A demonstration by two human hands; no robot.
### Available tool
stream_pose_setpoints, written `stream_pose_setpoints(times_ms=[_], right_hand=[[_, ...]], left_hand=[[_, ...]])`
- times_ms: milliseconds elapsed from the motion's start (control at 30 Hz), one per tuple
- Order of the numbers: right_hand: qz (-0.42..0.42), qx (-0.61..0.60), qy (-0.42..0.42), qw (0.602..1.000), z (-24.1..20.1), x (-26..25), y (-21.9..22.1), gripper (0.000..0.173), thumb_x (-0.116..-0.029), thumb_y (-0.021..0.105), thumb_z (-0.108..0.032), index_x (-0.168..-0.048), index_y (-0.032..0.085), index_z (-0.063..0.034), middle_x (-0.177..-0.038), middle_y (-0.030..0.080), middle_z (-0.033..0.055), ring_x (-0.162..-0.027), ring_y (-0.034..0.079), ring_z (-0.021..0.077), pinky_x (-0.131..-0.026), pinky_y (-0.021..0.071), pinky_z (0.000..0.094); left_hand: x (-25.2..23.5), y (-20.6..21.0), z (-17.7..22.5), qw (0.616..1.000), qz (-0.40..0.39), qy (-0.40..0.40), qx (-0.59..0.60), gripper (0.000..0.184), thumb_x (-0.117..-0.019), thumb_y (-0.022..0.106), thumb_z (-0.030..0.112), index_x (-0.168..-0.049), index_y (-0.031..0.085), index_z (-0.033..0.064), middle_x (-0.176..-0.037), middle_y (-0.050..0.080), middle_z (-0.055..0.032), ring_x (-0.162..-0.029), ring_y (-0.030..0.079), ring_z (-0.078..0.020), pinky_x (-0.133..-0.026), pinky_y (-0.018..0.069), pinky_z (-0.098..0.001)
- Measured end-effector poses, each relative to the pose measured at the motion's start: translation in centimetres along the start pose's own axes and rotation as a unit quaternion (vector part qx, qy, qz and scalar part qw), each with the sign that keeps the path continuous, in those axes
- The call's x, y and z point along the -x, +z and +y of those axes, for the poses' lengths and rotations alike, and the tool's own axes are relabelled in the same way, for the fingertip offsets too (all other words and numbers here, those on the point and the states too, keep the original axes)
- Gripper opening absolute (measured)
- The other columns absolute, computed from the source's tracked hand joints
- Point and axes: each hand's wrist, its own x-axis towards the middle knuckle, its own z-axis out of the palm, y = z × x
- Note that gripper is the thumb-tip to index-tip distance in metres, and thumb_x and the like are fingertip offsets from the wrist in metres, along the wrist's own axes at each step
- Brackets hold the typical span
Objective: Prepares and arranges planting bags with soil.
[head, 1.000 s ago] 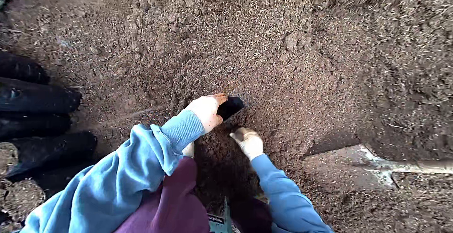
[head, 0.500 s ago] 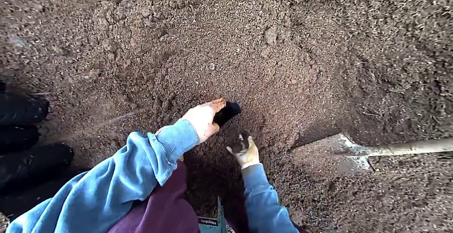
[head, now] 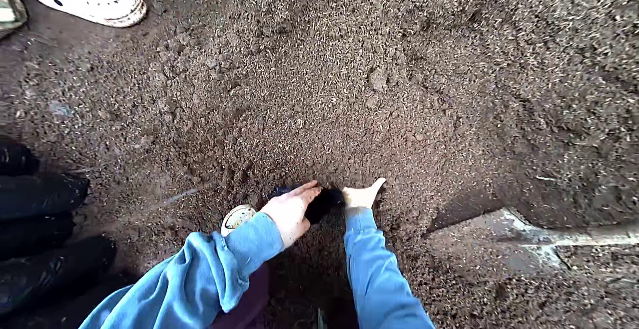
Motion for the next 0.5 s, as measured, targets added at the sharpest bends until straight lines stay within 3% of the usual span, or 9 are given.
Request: stream_pose_setpoints(times_ms=[100,200,300,400,500], right_hand=[[-0.021,0.027,-0.014,0.999,-0.5,0.5,-0.9,0.079,-0.098,0.019,-0.077,-0.159,0.027,-0.027,-0.16,0.039,0.0055,-0.146,0.04,0.0252,-0.11,0.0419,0.0599],[-0.042,0.081,-0.047,0.995,-0.8,1.0,0.2,0.073,-0.1034,0.01,-0.068,-0.161,0.021,-0.0243,-0.162,0.034,0.0076,-0.147,0.036,0.0248,-0.113,0.0385,0.0578],[-0.054,0.079,-0.058,0.994,-1.7,1.7,-0.2,0.075,-0.1008,0.01,-0.072,-0.157,0.028,-0.0261,-0.155,0.042,0.0075,-0.142,0.042,0.0264,-0.107,0.0423,0.0613],[-0.069,0.09,-0.069,0.991,-4.0,4.4,0.2,0.078,-0.1005,0.007,-0.073,-0.157,0.029,-0.0242,-0.153,0.045,0.0082,-0.139,0.045,0.0261,-0.105,0.0438,0.0607],[-0.131,0.068,-0.048,0.988,-6.0,7.5,0.8,0.081,-0.0982,0.007,-0.076,-0.14,0.046,-0.019,-0.122,0.064,0.0055,-0.111,0.063,0.0203,-0.086,0.0562,0.0494]], left_hand=[[-0.1,0.4,0.0,1.0,0.002,0.009,0.005,0.07,-0.0953,0.064,0.005,-0.161,0.039,0.0134,-0.17,0.03,-0.0033,-0.15,0.043,-0.0257,-0.119,0.0397,-0.0523],[-0.7,-0.3,0.1,0.999,0.022,0.007,0.041,0.072,-0.0955,0.066,0.006,-0.161,0.037,0.0109,-0.169,0.032,-0.0057,-0.15,0.041,-0.0257,-0.121,0.0363,-0.0506],[-1.7,-1.0,0.6,0.998,0.034,-0.005,0.05,0.072,-0.0963,0.068,0.007,-0.161,0.037,0.0101,-0.169,0.033,-0.0063,-0.15,0.041,-0.0245,-0.122,0.0349,-0.0485],[-2.7,-1.5,0.9,0.998,0.038,-0.014,0.039,0.07,-0.0963,0.069,0.011,-0.16,0.039,0.0093,-0.166,0.038,-0.0084,-0.147,0.045,-0.0292,-0.119,0.037,-0.0543],[-3.8,-2.2,1.8,0.999,0.02,-0.031,0.024,0.069,-0.098,0.068,0.016,-0.16,0.038,0.0127,-0.159,0.047,-0.0124,-0.142,0.051,-0.0335,-0.115,0.0404,-0.0587]])
